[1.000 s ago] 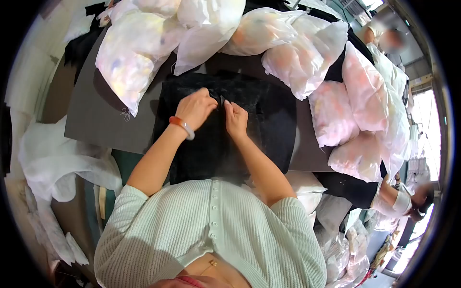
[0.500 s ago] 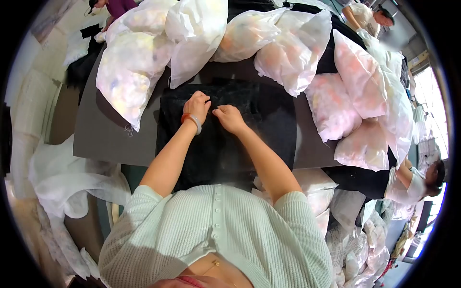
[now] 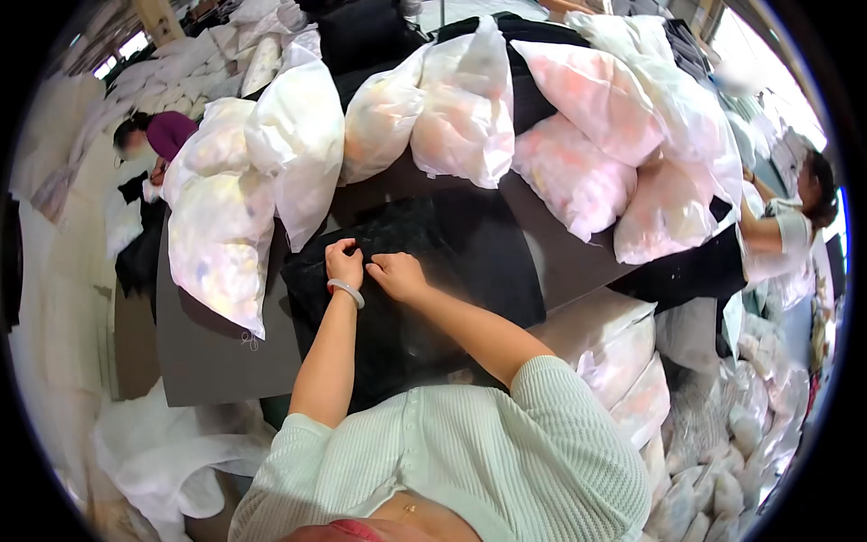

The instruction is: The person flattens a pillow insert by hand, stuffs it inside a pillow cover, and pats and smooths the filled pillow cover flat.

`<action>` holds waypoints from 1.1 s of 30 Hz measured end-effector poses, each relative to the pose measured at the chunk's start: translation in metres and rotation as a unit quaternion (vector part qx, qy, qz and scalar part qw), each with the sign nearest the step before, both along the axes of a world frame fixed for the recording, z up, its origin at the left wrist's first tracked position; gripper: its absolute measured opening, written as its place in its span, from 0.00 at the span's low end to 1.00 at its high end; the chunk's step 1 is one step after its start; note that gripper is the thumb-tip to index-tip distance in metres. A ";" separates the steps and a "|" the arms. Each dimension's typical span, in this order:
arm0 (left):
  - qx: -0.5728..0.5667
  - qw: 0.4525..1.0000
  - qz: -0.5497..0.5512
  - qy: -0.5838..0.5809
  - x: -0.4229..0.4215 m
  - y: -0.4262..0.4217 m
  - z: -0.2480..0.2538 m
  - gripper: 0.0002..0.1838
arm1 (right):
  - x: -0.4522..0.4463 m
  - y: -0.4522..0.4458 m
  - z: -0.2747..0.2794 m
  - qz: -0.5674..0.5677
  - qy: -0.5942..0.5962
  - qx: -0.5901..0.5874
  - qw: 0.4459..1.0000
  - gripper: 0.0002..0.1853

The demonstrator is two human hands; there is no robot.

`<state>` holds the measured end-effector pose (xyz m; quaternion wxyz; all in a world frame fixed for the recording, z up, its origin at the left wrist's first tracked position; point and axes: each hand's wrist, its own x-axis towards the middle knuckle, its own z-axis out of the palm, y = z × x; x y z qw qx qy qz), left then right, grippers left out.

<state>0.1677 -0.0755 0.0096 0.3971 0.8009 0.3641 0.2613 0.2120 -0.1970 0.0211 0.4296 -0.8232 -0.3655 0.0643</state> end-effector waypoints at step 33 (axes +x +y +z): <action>0.300 0.953 -0.038 -0.023 -0.009 -0.016 0.009 0.09 | 0.006 -0.006 0.002 -0.013 0.024 0.089 0.996 0.17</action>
